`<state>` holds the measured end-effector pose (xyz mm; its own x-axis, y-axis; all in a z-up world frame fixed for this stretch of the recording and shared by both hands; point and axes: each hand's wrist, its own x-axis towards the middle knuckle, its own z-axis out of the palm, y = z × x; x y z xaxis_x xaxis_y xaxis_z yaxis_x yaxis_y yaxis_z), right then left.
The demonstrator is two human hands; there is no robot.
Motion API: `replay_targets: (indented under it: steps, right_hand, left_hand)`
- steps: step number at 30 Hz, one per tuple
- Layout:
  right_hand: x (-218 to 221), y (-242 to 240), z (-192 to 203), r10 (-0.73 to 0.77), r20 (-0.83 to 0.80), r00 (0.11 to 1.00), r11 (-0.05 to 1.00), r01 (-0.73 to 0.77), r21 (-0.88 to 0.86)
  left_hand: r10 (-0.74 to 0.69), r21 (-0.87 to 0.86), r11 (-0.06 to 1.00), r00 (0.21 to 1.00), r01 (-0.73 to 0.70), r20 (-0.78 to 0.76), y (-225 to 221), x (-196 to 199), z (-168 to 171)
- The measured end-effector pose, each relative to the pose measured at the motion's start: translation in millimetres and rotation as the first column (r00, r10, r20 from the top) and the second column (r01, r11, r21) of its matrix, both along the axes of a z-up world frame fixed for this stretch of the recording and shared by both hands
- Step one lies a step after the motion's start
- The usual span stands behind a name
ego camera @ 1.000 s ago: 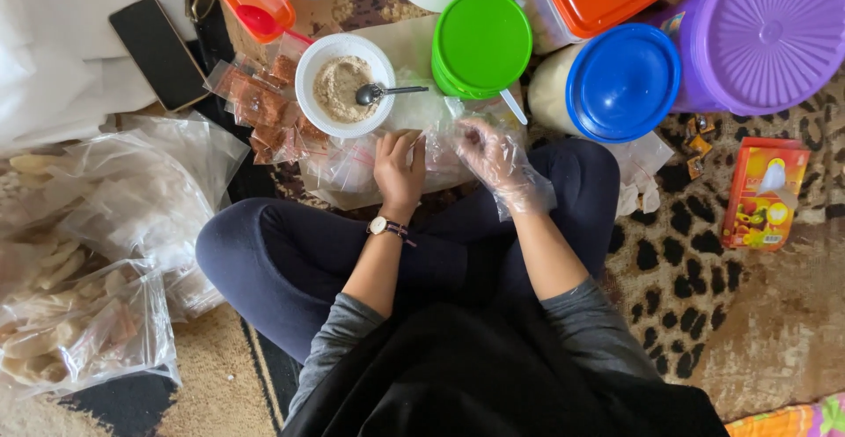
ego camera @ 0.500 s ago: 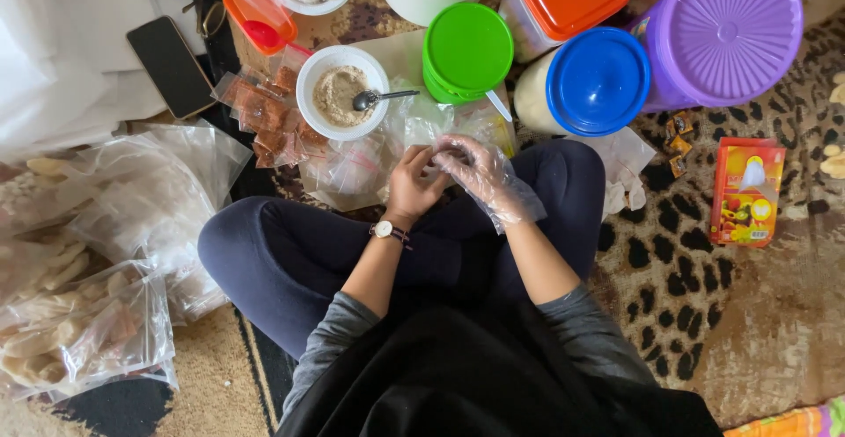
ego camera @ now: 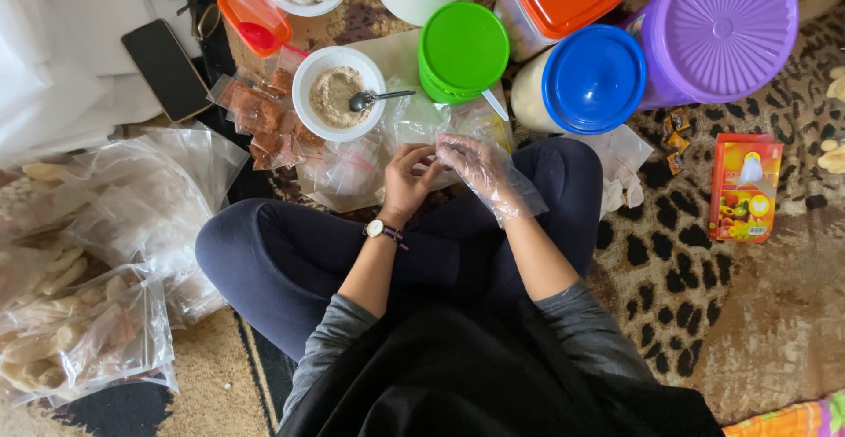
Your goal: Packing light-colored powder and green beans into small plastic bags using a spoon while sitting on the floor.
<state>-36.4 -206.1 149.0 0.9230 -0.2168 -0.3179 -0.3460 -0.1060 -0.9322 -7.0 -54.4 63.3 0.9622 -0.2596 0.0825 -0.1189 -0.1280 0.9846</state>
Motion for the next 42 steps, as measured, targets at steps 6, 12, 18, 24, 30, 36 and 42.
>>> replay_targets:
  steps: [6,12,18,24,30,36,42]
  right_hand:
    - [2,-5,22,0.003,-0.03,1.0,1.0,-0.002,0.028]
    - [6,-2,13,0.029,-0.094,0.995,0.996,-0.037,-0.084]
    - [10,0,24,0.078,-0.18,0.981,0.981,-0.108,-0.163]
    - [6,2,35,0.102,-0.184,0.978,0.962,-0.144,-0.231]
    - [4,0,25,0.083,-0.248,0.965,0.958,-0.146,-0.248]
    - [0,-7,2,0.092,-0.238,0.967,0.956,-0.152,-0.25]
    - [-1,-7,-63,-0.111,-0.01,0.994,0.959,0.105,-0.264]
  left_hand:
    - [0.038,0.052,0.998,0.999,-0.04,0.036,-3,1,-3]
    - [-0.005,0.152,0.988,0.999,-0.002,0.05,0,0,-6]
    - [-0.049,0.142,0.989,0.998,0.052,-0.028,1,2,4]
    - [-0.038,0.152,0.988,0.999,0.039,-0.008,-3,3,-4]
    - [-0.044,0.279,0.96,0.981,-0.011,0.189,-8,1,-4]
    - [-0.013,0.301,0.952,0.975,-0.056,0.222,-10,1,-11]
    - [-0.02,0.164,0.986,0.992,0.0,0.124,-7,1,-7]
